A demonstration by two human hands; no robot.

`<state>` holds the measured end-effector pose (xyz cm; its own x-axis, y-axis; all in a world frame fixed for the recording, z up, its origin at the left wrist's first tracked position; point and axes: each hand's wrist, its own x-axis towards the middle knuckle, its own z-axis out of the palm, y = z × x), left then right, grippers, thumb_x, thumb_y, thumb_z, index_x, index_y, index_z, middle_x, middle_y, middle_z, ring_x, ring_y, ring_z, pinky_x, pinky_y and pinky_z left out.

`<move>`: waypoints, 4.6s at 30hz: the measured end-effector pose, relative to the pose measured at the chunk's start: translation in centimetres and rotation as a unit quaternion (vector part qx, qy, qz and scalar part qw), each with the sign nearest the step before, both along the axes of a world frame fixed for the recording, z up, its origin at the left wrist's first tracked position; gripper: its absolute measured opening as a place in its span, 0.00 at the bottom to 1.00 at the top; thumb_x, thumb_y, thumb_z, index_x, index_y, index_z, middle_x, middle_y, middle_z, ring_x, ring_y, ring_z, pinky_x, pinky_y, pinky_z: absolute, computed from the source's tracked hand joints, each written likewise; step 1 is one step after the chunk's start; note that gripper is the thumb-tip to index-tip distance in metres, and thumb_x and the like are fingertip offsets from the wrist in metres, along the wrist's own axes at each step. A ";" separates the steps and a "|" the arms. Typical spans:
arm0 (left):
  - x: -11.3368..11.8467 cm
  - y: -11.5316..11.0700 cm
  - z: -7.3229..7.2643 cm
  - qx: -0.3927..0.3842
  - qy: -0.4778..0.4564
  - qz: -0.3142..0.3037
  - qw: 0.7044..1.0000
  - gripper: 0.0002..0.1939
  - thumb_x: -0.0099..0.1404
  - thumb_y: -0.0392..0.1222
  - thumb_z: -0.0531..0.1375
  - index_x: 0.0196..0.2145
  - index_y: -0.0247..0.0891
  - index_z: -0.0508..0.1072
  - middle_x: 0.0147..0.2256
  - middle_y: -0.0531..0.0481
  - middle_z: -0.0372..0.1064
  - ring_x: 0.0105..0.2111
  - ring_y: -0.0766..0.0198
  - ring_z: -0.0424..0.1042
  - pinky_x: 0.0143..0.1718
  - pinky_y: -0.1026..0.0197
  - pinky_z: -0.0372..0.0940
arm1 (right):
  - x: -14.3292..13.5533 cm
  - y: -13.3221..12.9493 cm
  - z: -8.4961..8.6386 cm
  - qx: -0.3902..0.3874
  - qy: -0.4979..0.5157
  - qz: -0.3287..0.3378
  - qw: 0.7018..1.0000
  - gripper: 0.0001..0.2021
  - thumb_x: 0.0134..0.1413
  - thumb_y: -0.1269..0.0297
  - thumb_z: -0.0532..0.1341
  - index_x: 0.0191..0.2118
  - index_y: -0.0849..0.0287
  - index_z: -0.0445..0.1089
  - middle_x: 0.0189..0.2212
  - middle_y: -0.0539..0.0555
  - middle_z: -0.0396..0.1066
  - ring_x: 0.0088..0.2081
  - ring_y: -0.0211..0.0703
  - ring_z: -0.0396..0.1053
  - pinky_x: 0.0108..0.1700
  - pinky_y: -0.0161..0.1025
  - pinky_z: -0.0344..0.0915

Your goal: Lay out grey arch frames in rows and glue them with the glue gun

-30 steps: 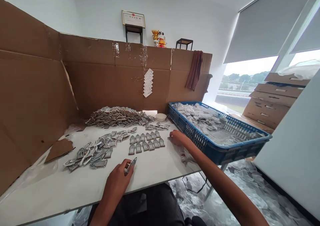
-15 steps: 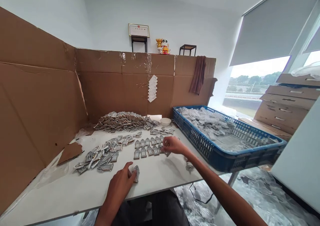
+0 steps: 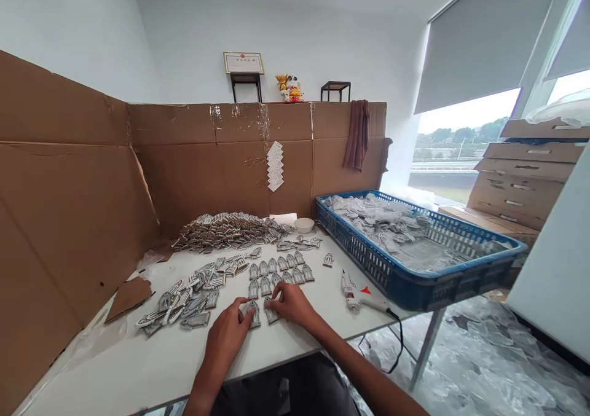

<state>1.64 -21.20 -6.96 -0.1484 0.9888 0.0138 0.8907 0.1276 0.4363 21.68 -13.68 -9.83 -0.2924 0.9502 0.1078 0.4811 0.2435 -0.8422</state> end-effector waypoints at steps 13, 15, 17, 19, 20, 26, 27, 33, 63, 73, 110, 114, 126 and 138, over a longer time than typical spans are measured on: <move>-6.0 5.3 1.3 0.134 0.103 0.022 0.985 0.23 0.76 0.52 0.53 0.59 0.38 0.76 0.54 0.38 0.78 0.58 0.44 0.73 0.61 0.48 0.66 | 0.6 -2.0 0.1 0.134 -0.022 0.006 0.991 0.02 0.67 0.65 0.69 0.41 0.51 0.81 0.38 0.49 0.83 0.41 0.45 0.79 0.42 0.36 0.63; -7.4 7.0 1.7 0.128 0.127 0.012 0.984 0.23 0.73 0.46 0.56 0.59 0.36 0.76 0.60 0.36 0.76 0.62 0.41 0.70 0.66 0.44 0.62 | 0.5 -2.1 0.0 0.145 -0.037 0.008 0.989 0.02 0.68 0.65 0.69 0.42 0.50 0.81 0.39 0.49 0.83 0.43 0.45 0.79 0.43 0.36 0.63; -8.5 8.2 1.9 0.114 0.148 0.003 0.982 0.23 0.70 0.41 0.57 0.59 0.34 0.77 0.60 0.35 0.76 0.62 0.40 0.71 0.66 0.43 0.63 | 0.5 -2.2 -0.1 0.156 -0.044 0.008 0.987 0.03 0.68 0.64 0.69 0.43 0.50 0.82 0.40 0.49 0.83 0.44 0.45 0.80 0.44 0.36 0.64; -9.1 9.0 1.9 0.106 0.163 -0.005 0.981 0.22 0.70 0.40 0.56 0.57 0.35 0.79 0.58 0.35 0.77 0.60 0.40 0.72 0.64 0.43 0.65 | 0.4 -2.1 -0.1 0.167 -0.050 0.006 0.985 0.03 0.69 0.64 0.69 0.44 0.50 0.82 0.41 0.49 0.84 0.45 0.45 0.80 0.45 0.36 0.65; -9.4 9.3 1.9 0.106 0.170 -0.010 0.980 0.21 0.70 0.40 0.56 0.56 0.35 0.79 0.57 0.36 0.78 0.60 0.40 0.72 0.62 0.43 0.66 | 0.4 -2.1 -0.1 0.170 -0.052 0.004 0.984 0.04 0.70 0.64 0.68 0.44 0.50 0.82 0.42 0.49 0.84 0.46 0.45 0.80 0.45 0.36 0.65; -9.1 8.7 1.9 0.143 0.184 -0.027 0.972 0.22 0.74 0.39 0.53 0.60 0.37 0.77 0.57 0.37 0.78 0.59 0.41 0.72 0.62 0.41 0.66 | 0.5 -2.2 0.2 0.169 -0.046 -0.013 0.985 0.06 0.71 0.62 0.67 0.45 0.50 0.84 0.44 0.50 0.84 0.45 0.46 0.80 0.45 0.36 0.66; -8.5 8.2 1.8 0.155 0.182 -0.033 0.971 0.23 0.76 0.40 0.51 0.62 0.37 0.76 0.58 0.38 0.77 0.59 0.43 0.71 0.64 0.41 0.66 | 0.4 -2.2 0.3 0.168 -0.033 -0.014 0.985 0.06 0.71 0.61 0.67 0.45 0.50 0.85 0.43 0.51 0.84 0.44 0.46 0.80 0.45 0.37 0.67; -1.0 2.1 0.3 0.266 0.043 -0.202 0.942 0.19 0.81 0.46 0.53 0.63 0.45 0.75 0.59 0.43 0.77 0.61 0.51 0.74 0.65 0.46 0.70 | 0.3 -2.5 0.9 0.112 0.187 0.040 0.975 0.15 0.65 0.51 0.71 0.50 0.53 0.83 0.41 0.52 0.83 0.39 0.44 0.79 0.42 0.37 0.72; 1.9 -0.2 3.0 0.190 -0.132 -0.143 0.962 0.23 0.72 0.59 0.62 0.58 0.46 0.76 0.54 0.45 0.78 0.48 0.52 0.78 0.57 0.48 0.74 | 4.1 -6.1 1.4 0.027 0.230 0.065 0.971 0.21 0.69 0.45 0.65 0.56 0.55 0.77 0.43 0.56 0.83 0.45 0.51 0.80 0.47 0.44 0.74; -1.0 0.2 1.4 0.195 0.012 -0.179 0.964 0.22 0.76 0.52 0.57 0.63 0.45 0.75 0.57 0.43 0.78 0.62 0.48 0.73 0.68 0.45 0.68 | 8.1 -3.8 1.4 0.081 0.116 -0.048 0.989 0.18 0.70 0.56 0.58 0.55 0.58 0.79 0.44 0.57 0.83 0.42 0.50 0.78 0.47 0.42 0.72; 4.4 -4.8 5.0 0.393 -0.015 -0.332 0.857 0.23 0.78 0.38 0.62 0.67 0.47 0.67 0.57 0.47 0.79 0.58 0.59 0.80 0.60 0.58 0.77 | 5.4 -8.8 8.8 0.003 0.223 0.116 0.968 0.18 0.64 0.55 0.70 0.56 0.54 0.80 0.40 0.52 0.83 0.33 0.40 0.75 0.35 0.36 0.68; 4.3 -4.2 4.3 0.409 -0.031 -0.281 0.868 0.35 0.75 0.48 0.65 0.74 0.49 0.58 0.60 0.45 0.78 0.56 0.56 0.81 0.59 0.55 0.79 | 6.6 -8.3 8.9 0.011 0.220 0.076 0.973 0.13 0.63 0.58 0.70 0.51 0.54 0.82 0.36 0.51 0.82 0.29 0.39 0.73 0.33 0.36 0.67; -13.1 0.3 0.7 0.186 0.050 -0.023 0.981 0.31 0.72 0.64 0.53 0.61 0.44 0.77 0.55 0.41 0.80 0.61 0.41 0.75 0.65 0.38 0.70 | 11.1 -4.0 7.1 0.093 -0.108 -0.130 0.981 0.10 0.66 0.75 0.63 0.44 0.59 0.83 0.44 0.56 0.85 0.49 0.49 0.80 0.52 0.39 0.65; -14.5 2.9 1.1 0.124 0.215 -0.048 0.967 0.27 0.72 0.47 0.48 0.53 0.36 0.83 0.52 0.35 0.82 0.55 0.41 0.78 0.63 0.40 0.69 | 9.3 -2.6 4.0 -0.005 -0.243 -0.166 0.956 0.10 0.67 0.65 0.66 0.49 0.59 0.82 0.49 0.63 0.83 0.53 0.56 0.79 0.45 0.40 0.62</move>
<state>-12.89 -18.32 -5.87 0.0157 0.9561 0.2925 0.9993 -0.0251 0.0285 31.03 -16.31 -5.82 0.0111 0.9996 0.0267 0.8656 0.0038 -0.5007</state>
